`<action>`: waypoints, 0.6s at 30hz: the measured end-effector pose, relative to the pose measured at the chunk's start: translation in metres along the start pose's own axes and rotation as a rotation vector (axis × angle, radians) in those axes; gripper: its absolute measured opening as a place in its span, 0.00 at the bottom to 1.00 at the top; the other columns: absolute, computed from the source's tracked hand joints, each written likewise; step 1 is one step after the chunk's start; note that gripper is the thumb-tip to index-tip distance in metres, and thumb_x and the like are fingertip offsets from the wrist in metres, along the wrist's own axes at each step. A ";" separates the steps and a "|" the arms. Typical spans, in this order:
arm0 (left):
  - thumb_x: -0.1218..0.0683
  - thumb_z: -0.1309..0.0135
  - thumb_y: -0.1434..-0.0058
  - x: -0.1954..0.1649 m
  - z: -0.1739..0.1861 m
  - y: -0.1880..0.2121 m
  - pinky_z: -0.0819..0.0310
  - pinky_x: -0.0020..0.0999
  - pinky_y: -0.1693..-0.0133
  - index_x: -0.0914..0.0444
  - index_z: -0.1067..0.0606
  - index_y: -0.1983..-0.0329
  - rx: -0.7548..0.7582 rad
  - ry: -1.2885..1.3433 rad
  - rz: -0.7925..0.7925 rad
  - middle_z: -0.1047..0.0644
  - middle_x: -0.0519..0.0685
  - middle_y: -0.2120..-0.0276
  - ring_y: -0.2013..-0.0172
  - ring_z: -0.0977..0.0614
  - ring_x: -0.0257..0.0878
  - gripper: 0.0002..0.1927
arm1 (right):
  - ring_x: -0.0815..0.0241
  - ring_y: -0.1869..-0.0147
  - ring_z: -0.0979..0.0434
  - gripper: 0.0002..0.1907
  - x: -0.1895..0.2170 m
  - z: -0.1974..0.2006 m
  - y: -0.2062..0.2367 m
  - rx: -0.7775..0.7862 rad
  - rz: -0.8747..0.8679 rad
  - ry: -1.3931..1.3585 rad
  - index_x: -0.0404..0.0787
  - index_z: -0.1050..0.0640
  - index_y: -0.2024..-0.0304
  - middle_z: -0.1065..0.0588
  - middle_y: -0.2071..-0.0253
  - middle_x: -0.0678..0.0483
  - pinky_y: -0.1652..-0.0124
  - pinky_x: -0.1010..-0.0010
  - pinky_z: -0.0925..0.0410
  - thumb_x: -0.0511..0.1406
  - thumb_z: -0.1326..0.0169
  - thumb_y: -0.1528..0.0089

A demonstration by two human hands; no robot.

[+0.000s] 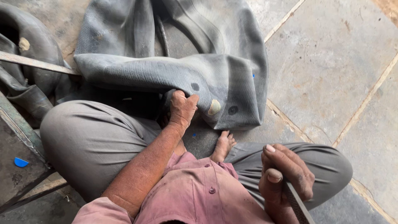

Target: The person applies adhesive from a tube to a tire inner tube and then uses a small circular patch and a metal roller to seal a puncture.

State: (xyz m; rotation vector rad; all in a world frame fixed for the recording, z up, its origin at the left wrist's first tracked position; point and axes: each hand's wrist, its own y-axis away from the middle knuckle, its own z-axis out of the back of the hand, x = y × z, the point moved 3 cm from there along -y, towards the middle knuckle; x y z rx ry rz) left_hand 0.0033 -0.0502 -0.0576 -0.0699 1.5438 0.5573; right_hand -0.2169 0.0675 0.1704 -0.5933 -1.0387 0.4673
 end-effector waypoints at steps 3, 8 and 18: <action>0.58 0.42 0.51 -0.001 0.000 0.001 0.27 0.32 0.80 0.62 0.37 0.85 -0.021 0.062 -0.006 0.29 0.47 0.86 0.85 0.26 0.33 0.15 | 0.71 0.74 0.26 0.19 -0.001 0.001 0.000 -0.004 0.006 0.019 0.37 0.26 0.45 0.23 0.66 0.49 0.75 0.80 0.33 0.47 0.52 0.23; 0.58 0.43 0.52 -0.006 -0.002 0.002 0.28 0.32 0.80 0.63 0.37 0.85 -0.011 0.085 0.019 0.29 0.48 0.86 0.85 0.26 0.33 0.14 | 0.69 0.74 0.24 0.18 -0.003 0.000 0.001 0.012 0.035 0.022 0.38 0.25 0.46 0.22 0.63 0.44 0.75 0.80 0.31 0.46 0.53 0.23; 0.57 0.43 0.52 -0.003 0.000 0.002 0.26 0.32 0.79 0.61 0.37 0.85 -0.010 0.031 0.030 0.29 0.48 0.87 0.86 0.26 0.33 0.15 | 0.68 0.74 0.26 0.21 -0.010 -0.003 0.004 -0.049 0.029 0.001 0.36 0.26 0.45 0.22 0.67 0.44 0.75 0.78 0.32 0.48 0.53 0.23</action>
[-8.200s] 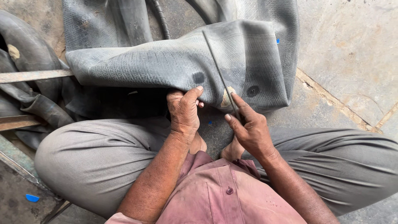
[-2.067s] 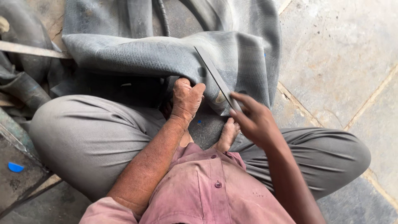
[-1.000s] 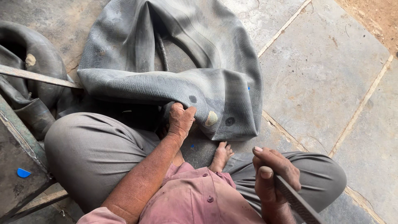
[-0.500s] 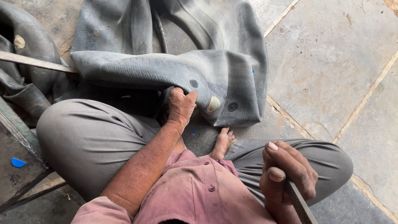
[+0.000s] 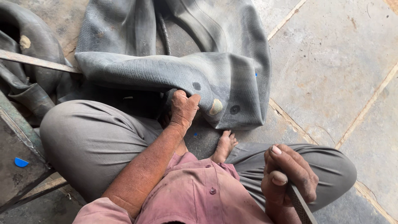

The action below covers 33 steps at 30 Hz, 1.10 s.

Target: The person applies adhesive from a tube to a tire inner tube and then uses a small circular patch and a metal roller to seal a puncture.

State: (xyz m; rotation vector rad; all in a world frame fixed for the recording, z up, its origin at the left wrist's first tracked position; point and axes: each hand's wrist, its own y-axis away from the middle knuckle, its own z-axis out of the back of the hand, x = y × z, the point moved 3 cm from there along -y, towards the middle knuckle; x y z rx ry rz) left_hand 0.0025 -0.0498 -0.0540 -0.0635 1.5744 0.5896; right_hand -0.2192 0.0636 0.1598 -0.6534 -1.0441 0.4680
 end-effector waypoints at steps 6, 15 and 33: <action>0.56 0.43 0.51 -0.009 0.000 0.003 0.25 0.32 0.78 0.62 0.36 0.85 0.004 -0.063 -0.015 0.27 0.50 0.87 0.86 0.24 0.33 0.15 | 0.73 0.77 0.31 0.21 -0.022 -0.008 -0.001 0.010 0.017 -0.099 0.36 0.26 0.45 0.27 0.72 0.54 0.77 0.79 0.36 0.48 0.55 0.23; 0.55 0.39 0.49 -0.004 -0.003 0.006 0.24 0.30 0.77 0.62 0.30 0.78 0.000 0.011 0.064 0.24 0.52 0.81 0.81 0.22 0.34 0.11 | 0.72 0.68 0.30 0.16 -0.101 -0.046 0.018 0.270 -0.622 0.001 0.34 0.20 0.46 0.27 0.70 0.59 0.68 0.78 0.36 0.38 0.41 0.32; 0.60 0.38 0.47 0.004 -0.004 0.000 0.25 0.29 0.81 0.63 0.32 0.85 0.073 0.258 0.042 0.26 0.46 0.83 0.83 0.25 0.32 0.17 | 0.71 0.71 0.34 0.33 -0.114 -0.085 0.047 0.628 -0.978 -0.080 0.47 0.28 0.31 0.28 0.72 0.60 0.71 0.75 0.36 0.35 0.40 0.40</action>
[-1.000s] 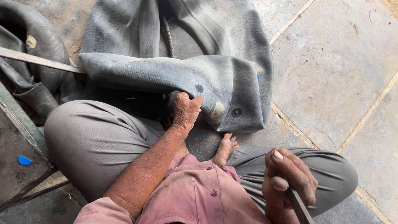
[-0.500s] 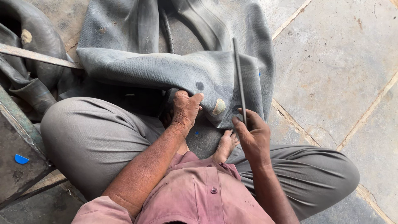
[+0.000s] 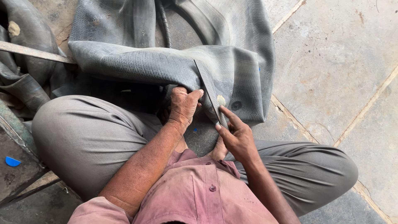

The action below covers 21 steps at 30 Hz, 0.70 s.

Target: The person applies adhesive from a tube to a tire inner tube and then uses a small circular patch and a metal roller to seal a puncture.

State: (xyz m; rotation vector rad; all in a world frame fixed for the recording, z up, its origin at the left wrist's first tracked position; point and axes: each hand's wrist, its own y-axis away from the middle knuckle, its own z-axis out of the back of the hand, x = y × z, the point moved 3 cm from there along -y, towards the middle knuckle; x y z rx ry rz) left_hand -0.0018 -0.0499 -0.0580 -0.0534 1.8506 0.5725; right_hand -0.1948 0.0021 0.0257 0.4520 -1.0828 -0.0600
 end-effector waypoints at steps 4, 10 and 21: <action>0.59 0.38 0.47 -0.002 0.001 -0.001 0.26 0.30 0.82 0.61 0.36 0.88 0.032 -0.056 -0.018 0.29 0.45 0.85 0.84 0.27 0.31 0.20 | 0.70 0.68 0.31 0.31 0.003 0.011 0.017 0.037 0.016 0.099 0.48 0.27 0.32 0.25 0.71 0.58 0.66 0.75 0.33 0.37 0.39 0.39; 0.59 0.39 0.47 -0.007 0.003 0.000 0.23 0.30 0.80 0.59 0.38 0.87 0.101 -0.074 -0.058 0.29 0.44 0.84 0.83 0.26 0.30 0.21 | 0.64 0.61 0.25 0.30 0.022 -0.003 -0.025 -0.038 0.125 0.267 0.50 0.27 0.32 0.24 0.66 0.54 0.58 0.71 0.30 0.40 0.39 0.38; 0.59 0.40 0.47 0.001 0.008 -0.007 0.28 0.31 0.79 0.62 0.38 0.85 0.135 -0.100 -0.061 0.30 0.44 0.82 0.81 0.29 0.29 0.19 | 0.67 0.60 0.20 0.29 -0.002 0.009 0.002 0.007 0.235 0.191 0.46 0.27 0.34 0.19 0.63 0.55 0.58 0.73 0.29 0.37 0.39 0.38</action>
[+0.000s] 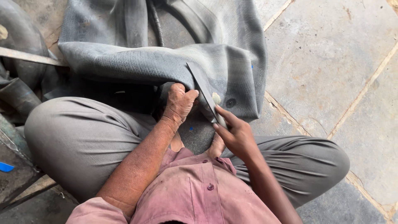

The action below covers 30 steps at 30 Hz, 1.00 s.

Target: The person applies adhesive from a tube to a tire inner tube and then uses a small circular patch and a metal roller to seal a puncture.

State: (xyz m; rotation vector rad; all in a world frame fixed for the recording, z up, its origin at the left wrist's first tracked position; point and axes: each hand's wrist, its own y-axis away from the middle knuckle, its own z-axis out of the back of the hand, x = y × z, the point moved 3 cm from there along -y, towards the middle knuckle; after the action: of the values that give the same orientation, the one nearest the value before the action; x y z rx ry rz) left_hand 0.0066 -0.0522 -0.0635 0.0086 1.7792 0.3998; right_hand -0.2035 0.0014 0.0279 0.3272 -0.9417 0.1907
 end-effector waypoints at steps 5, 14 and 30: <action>0.60 0.44 0.51 -0.015 0.000 0.002 0.25 0.32 0.78 0.69 0.28 0.82 -0.103 -0.181 -0.010 0.23 0.52 0.80 0.82 0.21 0.35 0.09 | 0.64 0.75 0.35 0.28 -0.021 -0.025 -0.050 -0.078 -0.158 0.030 0.45 0.25 0.35 0.31 0.78 0.50 0.74 0.72 0.37 0.37 0.37 0.39; 0.47 0.39 0.41 -0.017 0.000 0.005 0.19 0.32 0.77 0.68 0.29 0.78 -0.164 -0.206 0.053 0.25 0.48 0.78 0.80 0.22 0.35 0.21 | 0.72 0.81 0.37 0.32 -0.007 0.013 -0.013 -0.163 -0.328 -0.638 0.33 0.32 0.34 0.31 0.77 0.58 0.83 0.78 0.44 0.36 0.41 0.39; 0.44 0.45 0.31 0.000 -0.003 -0.006 0.25 0.32 0.81 0.68 0.29 0.75 -0.203 0.003 0.065 0.28 0.50 0.80 0.84 0.27 0.37 0.25 | 0.71 0.80 0.34 0.19 -0.075 0.211 0.171 -1.233 -0.091 -0.347 0.26 0.25 0.44 0.28 0.73 0.54 0.83 0.80 0.41 0.32 0.40 0.35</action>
State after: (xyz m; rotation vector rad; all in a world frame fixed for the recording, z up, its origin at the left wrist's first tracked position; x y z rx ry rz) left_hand 0.0048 -0.0583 -0.0646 -0.0777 1.7377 0.6256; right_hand -0.4589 0.0844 0.1141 -0.7582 -1.2120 -0.5489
